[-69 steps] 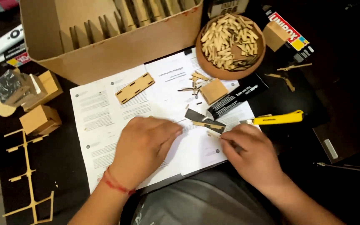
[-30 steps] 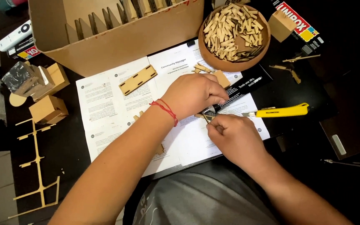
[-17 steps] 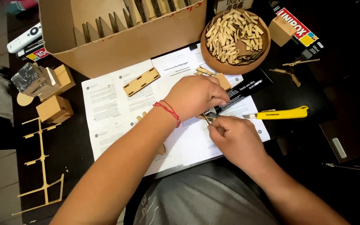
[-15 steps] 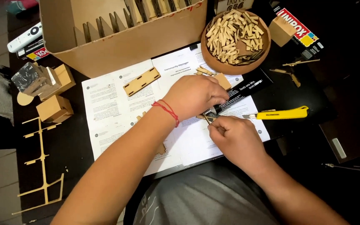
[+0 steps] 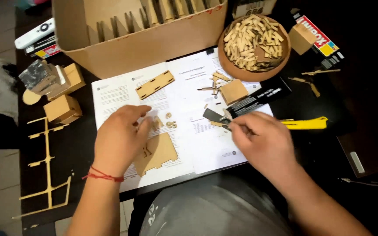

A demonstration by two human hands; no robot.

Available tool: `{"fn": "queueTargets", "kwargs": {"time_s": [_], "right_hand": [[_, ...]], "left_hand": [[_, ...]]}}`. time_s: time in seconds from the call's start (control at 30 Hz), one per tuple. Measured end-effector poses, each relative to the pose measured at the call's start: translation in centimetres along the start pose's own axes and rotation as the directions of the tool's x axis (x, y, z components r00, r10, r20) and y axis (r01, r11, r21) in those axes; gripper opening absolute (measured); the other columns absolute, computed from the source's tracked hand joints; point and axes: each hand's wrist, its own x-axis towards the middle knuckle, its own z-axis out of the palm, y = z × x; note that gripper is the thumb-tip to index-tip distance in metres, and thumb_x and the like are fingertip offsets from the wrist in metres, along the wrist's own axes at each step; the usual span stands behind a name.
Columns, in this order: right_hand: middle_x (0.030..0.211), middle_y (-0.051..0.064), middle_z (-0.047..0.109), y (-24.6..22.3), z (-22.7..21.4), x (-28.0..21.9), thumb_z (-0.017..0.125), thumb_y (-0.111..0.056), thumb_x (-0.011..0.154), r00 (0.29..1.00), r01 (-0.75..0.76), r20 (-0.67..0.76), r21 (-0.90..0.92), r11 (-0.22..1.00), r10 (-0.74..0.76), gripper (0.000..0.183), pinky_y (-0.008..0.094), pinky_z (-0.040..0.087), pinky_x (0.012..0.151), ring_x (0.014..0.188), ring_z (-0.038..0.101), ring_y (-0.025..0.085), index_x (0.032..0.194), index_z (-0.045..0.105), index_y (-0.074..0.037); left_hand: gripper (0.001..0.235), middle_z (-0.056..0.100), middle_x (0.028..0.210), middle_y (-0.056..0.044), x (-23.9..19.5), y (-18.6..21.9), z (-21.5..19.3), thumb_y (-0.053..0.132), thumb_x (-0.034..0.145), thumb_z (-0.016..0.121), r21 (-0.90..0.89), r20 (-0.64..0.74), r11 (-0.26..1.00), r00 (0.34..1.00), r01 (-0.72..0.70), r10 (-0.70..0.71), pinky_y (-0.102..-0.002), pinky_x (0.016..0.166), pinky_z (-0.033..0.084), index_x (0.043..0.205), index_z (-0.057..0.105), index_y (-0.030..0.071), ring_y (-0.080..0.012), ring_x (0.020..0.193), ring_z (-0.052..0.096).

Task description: Assembling small laser-cut wooden pieces into boxes and organizers following a manual.

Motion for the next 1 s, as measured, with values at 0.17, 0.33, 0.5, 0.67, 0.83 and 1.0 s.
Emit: {"fn": "queueTargets", "kwargs": {"time_s": [0.17,0.33,0.5,0.67,0.83,1.0], "right_hand": [[0.063,0.008,0.065,-2.9,-0.9,0.6,0.073,0.002,0.082,0.998,-0.006,0.058,0.045,0.999,0.003,0.009,0.033,0.051,0.058,0.061,0.063,0.024,0.083,0.075,-0.006],[0.061,0.012,0.065,-4.0,-0.2,0.1,0.073,-0.002,0.08,0.977,-0.177,0.143,0.105,0.979,0.161,0.009,0.034,0.05,0.055,0.058,0.063,0.022,0.087,0.076,-0.006],[0.055,0.009,0.068,-5.0,0.0,-0.1,0.071,-0.001,0.079,0.947,-0.283,0.233,0.279,0.917,0.222,0.01,0.03,0.049,0.049,0.051,0.055,0.015,0.084,0.078,-0.006],[0.062,0.002,0.07,-5.6,0.2,-0.5,0.071,-0.009,0.083,0.904,-0.384,0.308,0.283,0.879,0.296,0.007,0.025,0.048,0.054,0.057,0.055,0.01,0.081,0.077,-0.007],[0.068,0.0,0.069,-5.4,0.9,-1.2,0.074,-0.012,0.084,0.859,-0.48,0.347,0.292,0.827,0.376,0.008,0.022,0.047,0.058,0.062,0.057,0.007,0.08,0.075,-0.005],[0.066,0.003,0.071,-5.9,0.6,-1.6,0.075,-0.009,0.083,0.883,-0.437,0.33,0.312,0.844,0.335,0.005,0.023,0.05,0.058,0.059,0.061,0.009,0.081,0.076,-0.004]], "left_hand": [[0.045,0.069,0.112,-0.005,-0.9,-1.6,0.1,0.031,0.085,0.064,0.095,0.103,0.995,0.994,0.021,-0.031,-0.043,0.083,0.058,0.128,0.067,0.018,-0.0268,0.104,0.069],[0.047,0.069,0.114,-0.012,-0.5,0.3,-0.4,0.029,0.083,0.066,0.115,0.189,0.993,0.982,-0.041,0.018,-0.045,0.086,0.057,0.126,0.067,0.01,-0.0299,0.105,0.068],[0.036,0.07,0.106,-0.009,0.1,0.2,0.1,0.03,0.086,0.064,0.136,0.198,0.99,0.98,-0.03,0.002,-0.04,0.083,0.058,0.115,0.071,0.011,-0.0263,0.099,0.07],[0.024,0.07,0.101,-0.004,0.3,-1.6,2.3,0.025,0.085,0.061,0.023,0.094,0.999,0.995,-0.033,0.031,-0.041,0.07,0.054,0.103,0.07,0.013,-0.0263,0.09,0.067],[0.041,0.067,0.11,-0.008,0.1,-2.7,3.0,0.024,0.082,0.057,-0.108,0.003,0.993,0.999,-0.054,0.054,-0.049,0.073,0.051,0.121,0.06,0.014,-0.0335,0.094,0.063],[0.043,0.054,0.099,-0.002,-1.7,-2.5,2.6,0.021,0.085,0.062,-0.492,0.001,0.857,0.984,-0.153,0.177,-0.028,0.084,0.046,0.126,0.063,0.011,-0.0145,0.082,0.057]]}}
